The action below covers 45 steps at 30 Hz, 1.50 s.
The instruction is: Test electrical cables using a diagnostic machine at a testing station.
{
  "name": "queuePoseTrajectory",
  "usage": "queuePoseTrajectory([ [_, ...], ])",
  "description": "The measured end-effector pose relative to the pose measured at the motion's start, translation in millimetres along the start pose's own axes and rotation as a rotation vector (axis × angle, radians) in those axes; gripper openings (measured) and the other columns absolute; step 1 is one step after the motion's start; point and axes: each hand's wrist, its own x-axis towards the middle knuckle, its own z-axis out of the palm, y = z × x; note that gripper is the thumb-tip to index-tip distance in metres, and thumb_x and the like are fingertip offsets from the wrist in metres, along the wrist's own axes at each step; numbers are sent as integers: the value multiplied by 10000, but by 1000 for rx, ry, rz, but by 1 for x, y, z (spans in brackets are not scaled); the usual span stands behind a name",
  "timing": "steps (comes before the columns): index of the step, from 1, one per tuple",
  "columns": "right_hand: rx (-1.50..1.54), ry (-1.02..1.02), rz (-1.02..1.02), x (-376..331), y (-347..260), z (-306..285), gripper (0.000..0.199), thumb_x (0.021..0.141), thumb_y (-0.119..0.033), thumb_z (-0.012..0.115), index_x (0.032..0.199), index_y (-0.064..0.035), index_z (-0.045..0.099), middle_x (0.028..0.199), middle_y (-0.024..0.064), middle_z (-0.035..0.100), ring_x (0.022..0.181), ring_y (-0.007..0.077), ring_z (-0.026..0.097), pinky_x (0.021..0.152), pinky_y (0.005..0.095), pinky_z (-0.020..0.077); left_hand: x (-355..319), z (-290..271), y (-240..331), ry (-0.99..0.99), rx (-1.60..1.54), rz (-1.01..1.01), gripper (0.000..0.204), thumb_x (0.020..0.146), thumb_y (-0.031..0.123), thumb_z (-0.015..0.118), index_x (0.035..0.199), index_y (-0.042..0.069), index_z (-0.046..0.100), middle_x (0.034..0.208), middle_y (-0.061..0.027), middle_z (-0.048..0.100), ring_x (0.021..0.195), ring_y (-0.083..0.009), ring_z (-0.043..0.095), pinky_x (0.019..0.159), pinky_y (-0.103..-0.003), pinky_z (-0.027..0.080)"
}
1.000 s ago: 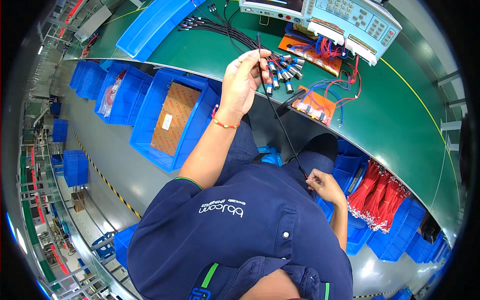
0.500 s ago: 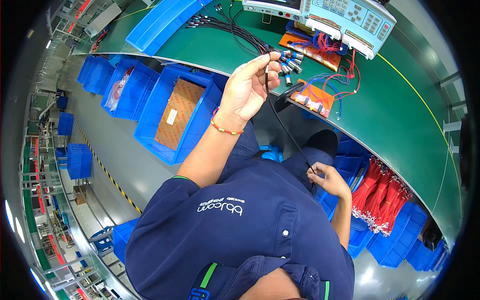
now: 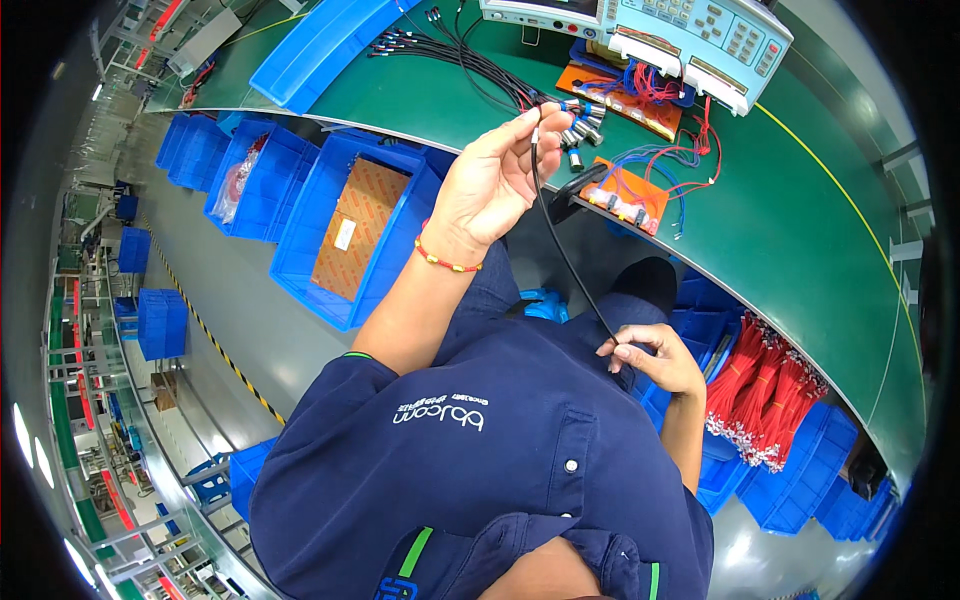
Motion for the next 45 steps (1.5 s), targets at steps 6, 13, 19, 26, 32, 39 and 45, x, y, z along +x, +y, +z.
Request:
queuePoseTrajectory([
  [6, 286, 21, -175, 28, -36, 17, 279, 947, -183, 550, 1075, 46, 643, 667, 43, 585, 599, 92, 556, 573, 227, 436, 4, 0, -5, 30, 24, -34, 259, 976, 150, 522, 1172, -9, 578, 1015, -96, 686, 852, -130, 668, 752, -247, 570],
  [13, 282, 248, -326, 56, -77, 31, 248, 969, -172, 541, 1016, 47, 647, 603, -12, 521, 474, 18, 400, 442, 178, 294, 8, -12, -9, -25, 102, -45, 265, 986, 199, 523, 1170, 20, 589, 981, -84, 690, 856, -149, 673, 775, -275, 564],
  [19, 189, 322, -385, 61, -87, 36, 205, 956, -130, 563, 944, 39, 678, 600, -7, 546, 458, 11, 402, 420, 185, 279, 8, -22, -4, -52, -5, -73, 282, 988, 229, 523, 1175, 29, 587, 994, -77, 689, 877, -175, 676, 805, -299, 566],
  [26, 196, 311, -321, 66, -77, 32, 202, 957, -120, 555, 941, 40, 677, 591, -5, 537, 461, 19, 397, 433, 191, 283, 10, -23, 2, -49, -2, -41, 299, 989, 248, 519, 1182, 28, 580, 1067, -97, 669, 965, -198, 656, 863, -323, 551],
  [32, 169, 347, -194, 70, -43, 15, 254, 980, -180, 524, 974, 29, 669, 580, -29, 470, 518, 30, 393, 486, 199, 297, 10, -25, 3, -46, 100, 38, 299, 982, 259, 532, 1152, 22, 597, 1085, -105, 661, 990, -200, 644, 901, -339, 531],
  [39, 23, 242, -33, 50, -8, -21, 251, 966, -186, 538, 934, 25, 669, 715, 28, 602, 712, 94, 562, 706, 255, 458, 15, -33, 20, -19, -134, 78, 237, 1014, 235, 473, 1077, 18, 546, 724, 15, 425, 657, -97, 422, 741, -248, 455],
  [45, -207, 33, 97, 32, -49, -66, 205, 930, -171, 606, 967, 14, 686, 823, 64, 668, 738, 111, 606, 677, 261, 486, 9, -54, 42, -59, -295, 62, 259, 1035, 242, 417, 958, 25, 536, 633, 23, 329, 513, -64, 289, 455, -208, 286],
])
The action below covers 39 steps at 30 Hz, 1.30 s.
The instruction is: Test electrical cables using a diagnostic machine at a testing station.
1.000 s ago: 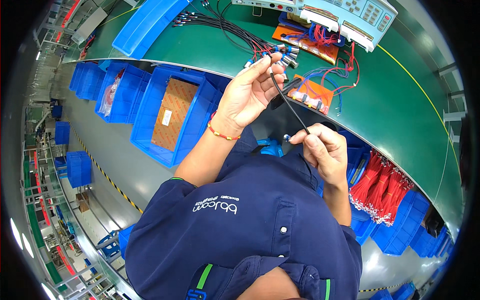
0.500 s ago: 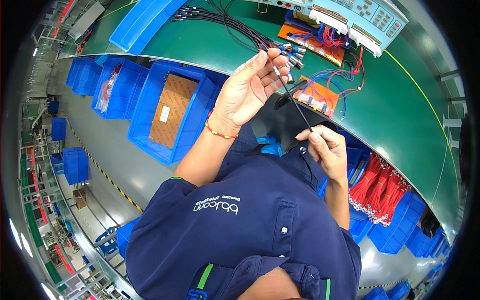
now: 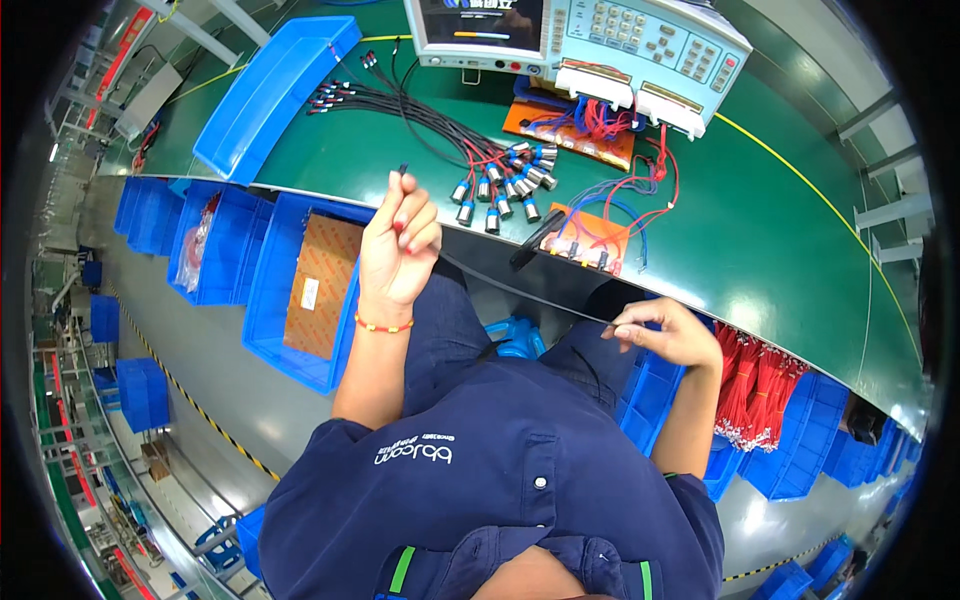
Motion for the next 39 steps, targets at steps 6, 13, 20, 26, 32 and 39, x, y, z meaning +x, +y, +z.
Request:
queuePoseTrajectory([
  [6, 216, 100, -124, 15, -35, -36, 269, 902, -162, 644, 1132, -23, 630, 630, -33, 497, 510, 41, 468, 428, 197, 341, -15, -30, 15, 144, 166, 36, 271, 1040, 245, 402, 947, 32, 541, 617, 32, 314, 482, -60, 260, 424, -213, 252],
  [13, 453, 179, -316, 15, -22, -67, 215, 847, -131, 669, 940, 52, 605, 616, 46, 518, 469, 112, 515, 421, 228, 405, -10, -53, 61, 234, 361, 326, 233, 1028, 243, 447, 945, 46, 540, 610, 48, 337, 474, -36, 264, 417, -193, 253],
  [20, 801, 137, -603, 10, -17, -75, 366, 911, -246, 591, 1044, 87, 521, 738, 122, 513, 454, 153, 510, 439, 293, 471, 27, -36, 58, 312, 369, 343, 247, 1027, 260, 450, 928, 54, 544, 599, 47, 338, 479, -48, 292, 441, -209, 286],
  [26, 1203, 354, -859, 5, 8, -40, 420, 1035, -370, 352, 826, -31, 486, 771, 64, 507, 463, 111, 482, 521, 290, 486, 58, -18, 44, 260, 447, 192, 247, 1018, 271, 471, 926, 59, 560, 589, 54, 336, 485, -41, 308, 451, -208, 272],
  [32, 1551, 806, -778, -11, 46, 20, 499, 1019, -446, 369, 661, -99, 388, 668, 21, 424, 496, 119, 400, 622, 290, 434, 43, -25, 7, 186, 487, 139, 248, 1014, 266, 480, 923, 56, 574, 585, 62, 348, 474, -35, 307, 444, -195, 278],
  [39, 1667, 588, -602, -16, 58, 63, 356, 992, -363, 425, 811, -61, 472, 648, 21, 369, 530, 123, 332, 517, 279, 303, -16, -22, 2, 167, 592, 236, 255, 1013, 257, 484, 946, 35, 589, 598, 61, 348, 483, -25, 301, 436, -191, 263],
])
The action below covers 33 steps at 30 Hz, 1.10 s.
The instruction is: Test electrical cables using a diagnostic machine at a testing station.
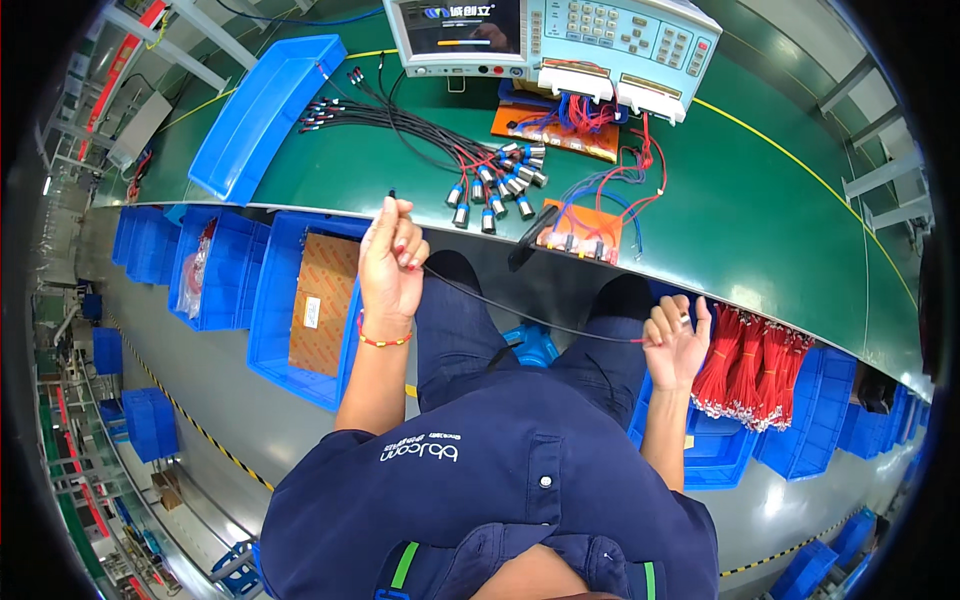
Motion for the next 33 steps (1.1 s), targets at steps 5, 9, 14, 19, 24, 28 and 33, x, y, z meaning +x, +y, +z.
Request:
queuePoseTrajectory([
  [5, -71, 4, 99, 2, 24, -8, 115, 798, -151, 467, 730, -87, 399, 684, 36, 365, 603, 148, 355, 578, 294, 320, -44, -22, 2, 136, 30, 76, 257, 1010, 257, 491, 962, 31, 602, 604, 57, 343, 494, -26, 292, 442, -194, 250],
  [9, -100, -2, 147, 13, 44, -20, 129, 747, -125, 461, 673, -100, 358, 618, 30, 350, 575, 151, 335, 579, 290, 312, -72, -32, -5, 222, 41, 79, 267, 1010, 271, 492, 972, 28, 596, 604, 56, 337, 491, -27, 291, 443, -196, 246],
  [14, -151, -17, 76, 17, 62, -28, 67, 733, -113, 446, 754, -56, 474, 636, 47, 402, 600, 164, 372, 608, 291, 328, -78, -20, -34, 177, 44, -86, 254, 1013, 259, 483, 959, 30, 577, 611, 63, 338, 492, -27, 295, 441, -200, 256],
  [19, -244, -26, -43, -4, 64, -32, 79, 747, -104, 424, 781, -53, 473, 629, 47, 400, 598, 158, 361, 611, 289, 322, -73, 7, -78, -26, 55, -301, 234, 1014, 232, 475, 989, 22, 575, 619, 58, 342, 500, -31, 299, 464, -200, 275],
  [24, -261, 87, -104, -18, 58, -36, 89, 771, -108, 420, 812, -57, 481, 629, 36, 393, 621, 151, 358, 623, 286, 307, -62, 34, -104, -143, 98, -436, 221, 1012, 222, 475, 1020, 23, 571, 625, 59, 350, 518, -26, 307, 476, -190, 282],
  [28, -363, 76, -172, -10, 62, -43, 106, 767, -107, 430, 840, -58, 488, 617, 37, 398, 620, 150, 365, 629, 288, 306, -56, 42, -112, -170, 185, -443, 219, 1008, 218, 484, 1026, 25, 587, 635, 60, 370, 519, -22, 309, 483, -188, 285],
  [33, -426, -36, -49, 14, 67, -35, 104, 774, -100, 420, 844, -51, 479, 613, 49, 417, 606, 154, 372, 633, 287, 310, -51, 31, -104, -63, 256, -330, 237, 1010, 231, 486, 1037, 22, 595, 640, 58, 383, 514, -16, 314, 480, -184, 285],
])
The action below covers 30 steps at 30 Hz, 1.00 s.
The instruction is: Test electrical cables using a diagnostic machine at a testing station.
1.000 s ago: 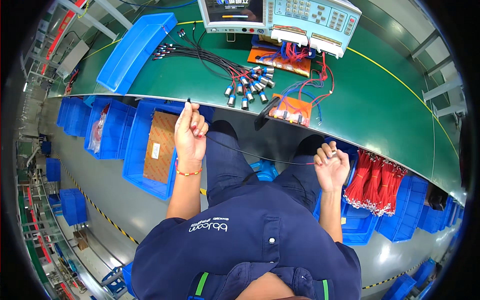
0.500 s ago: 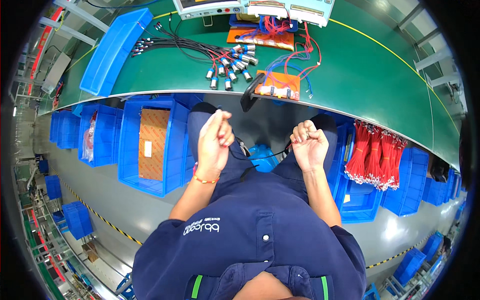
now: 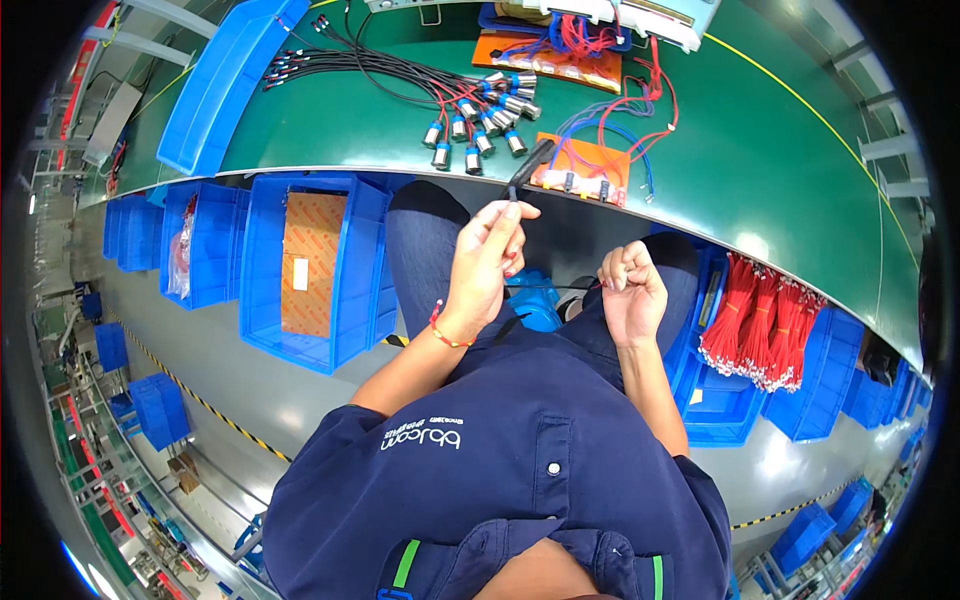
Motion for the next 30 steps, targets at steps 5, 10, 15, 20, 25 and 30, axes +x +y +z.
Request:
queuePoseTrajectory([
  [5, -74, -32, 40, 25, -2, 8, 62, 764, -92, 416, 797, -46, 443, 614, 57, 415, 599, 157, 373, 628, 281, 313, 3, -30, 24, 222, 91, 246, 263, 1005, 268, 503, 1039, 30, 611, 636, 63, 375, 533, -4, 306, 455, -174, 256],
  [10, -104, -80, 58, 32, 2, 9, 32, 728, -84, 417, 729, -57, 399, 588, 61, 417, 586, 149, 354, 607, 280, 305, 11, -62, 63, 342, 136, 467, 265, 1024, 245, 452, 1076, 19, 581, 648, 58, 341, 524, -13, 272, 442, -180, 232],
  [15, -72, 90, 101, 30, 6, 12, 36, 718, -80, 413, 733, -46, 415, 596, 61, 418, 591, 155, 354, 599, 277, 307, 25, -70, 84, 379, 108, 527, 272, 1023, 248, 458, 1110, 17, 573, 639, 55, 324, 517, -19, 258, 439, -190, 211],
  [20, -482, -111, 205, 27, 1, 27, 105, 734, -114, 426, 757, -23, 474, 647, 50, 433, 633, 133, 384, 617, 247, 313, 28, -70, 96, 357, 43, 539, 268, 1017, 238, 473, 1129, 15, 572, 627, 53, 308, 505, -20, 244, 432, -196, 193],
  [25, -967, -768, 144, 46, -7, 79, 119, 797, -101, 414, 704, -52, 469, 691, 57, 493, 645, 174, 462, 681, 306, 364, 13, -79, 108, 166, -254, 359, 280, 1019, 206, 456, 1175, -3, 559, 602, 61, 292, 501, -18, 244, 423, -190, 195],
  [30, -1323, -896, -246, 93, 14, 142, 160, 840, -127, 569, 967, -31, 556, 885, 132, 552, 897, 303, 544, 811, 399, 432, -21, -93, 121, -27, -529, 223, 312, 1041, 220, 400, 1229, 4, 526, 600, 48, 254, 493, -40, 199, 418, -208, 173],
])
